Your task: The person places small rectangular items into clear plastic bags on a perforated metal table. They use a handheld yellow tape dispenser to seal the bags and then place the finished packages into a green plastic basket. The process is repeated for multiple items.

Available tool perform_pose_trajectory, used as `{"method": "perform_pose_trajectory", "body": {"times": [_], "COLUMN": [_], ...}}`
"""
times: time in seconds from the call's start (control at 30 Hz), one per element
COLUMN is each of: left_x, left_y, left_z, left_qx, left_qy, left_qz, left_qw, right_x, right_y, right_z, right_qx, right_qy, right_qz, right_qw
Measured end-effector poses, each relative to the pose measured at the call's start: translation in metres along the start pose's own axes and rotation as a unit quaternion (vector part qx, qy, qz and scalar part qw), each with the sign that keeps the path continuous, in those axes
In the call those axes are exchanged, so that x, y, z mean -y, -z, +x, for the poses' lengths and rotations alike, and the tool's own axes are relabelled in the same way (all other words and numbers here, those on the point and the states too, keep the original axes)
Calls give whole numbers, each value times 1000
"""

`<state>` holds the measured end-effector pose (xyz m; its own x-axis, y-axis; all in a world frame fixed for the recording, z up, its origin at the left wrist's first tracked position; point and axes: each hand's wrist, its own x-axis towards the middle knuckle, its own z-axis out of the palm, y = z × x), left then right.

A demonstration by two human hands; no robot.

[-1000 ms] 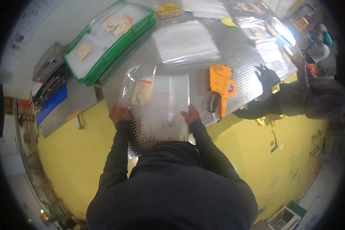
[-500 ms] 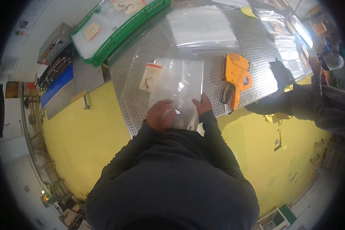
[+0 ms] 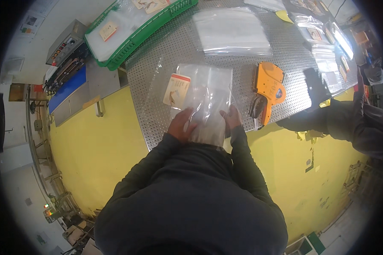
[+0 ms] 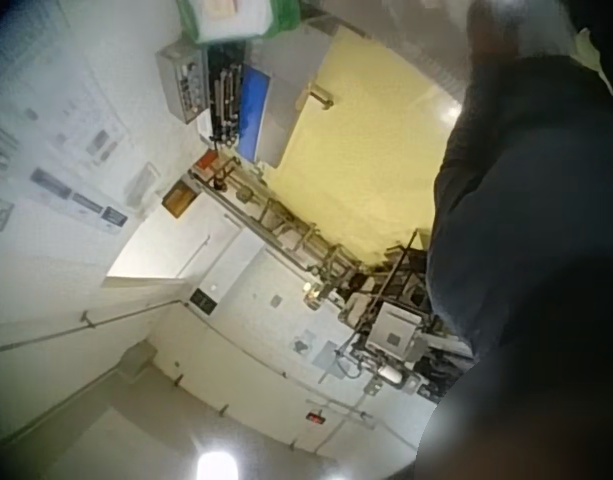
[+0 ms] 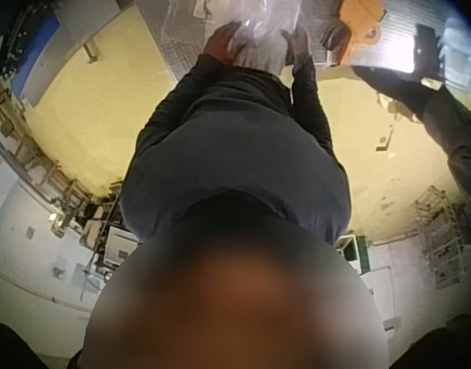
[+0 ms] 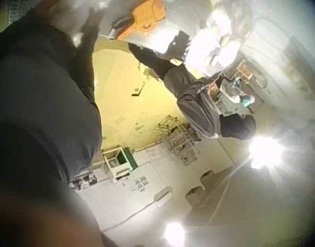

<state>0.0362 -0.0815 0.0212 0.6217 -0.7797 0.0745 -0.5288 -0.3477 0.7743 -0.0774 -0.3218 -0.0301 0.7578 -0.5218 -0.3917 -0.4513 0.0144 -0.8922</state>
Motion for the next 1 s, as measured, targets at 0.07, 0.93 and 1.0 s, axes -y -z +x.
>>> {"method": "perform_pose_trajectory", "body": {"times": [0.07, 0.93, 1.0], "left_x": [-3, 50, 65], "left_y": [-3, 22, 36], "left_z": [1, -1, -2], "left_qx": [-12, -250, -351], "left_qy": [-2, 129, 202], "left_qz": [6, 244, 251], "left_qw": [1000, 928, 879], "right_x": [-6, 203, 225], "right_y": [1, 143, 141], "right_z": [0, -81, -85], "right_qx": [-34, -131, -136], "right_qy": [8, 231, 232], "right_qz": [-57, 70, 60], "right_qw": [998, 962, 961]}}
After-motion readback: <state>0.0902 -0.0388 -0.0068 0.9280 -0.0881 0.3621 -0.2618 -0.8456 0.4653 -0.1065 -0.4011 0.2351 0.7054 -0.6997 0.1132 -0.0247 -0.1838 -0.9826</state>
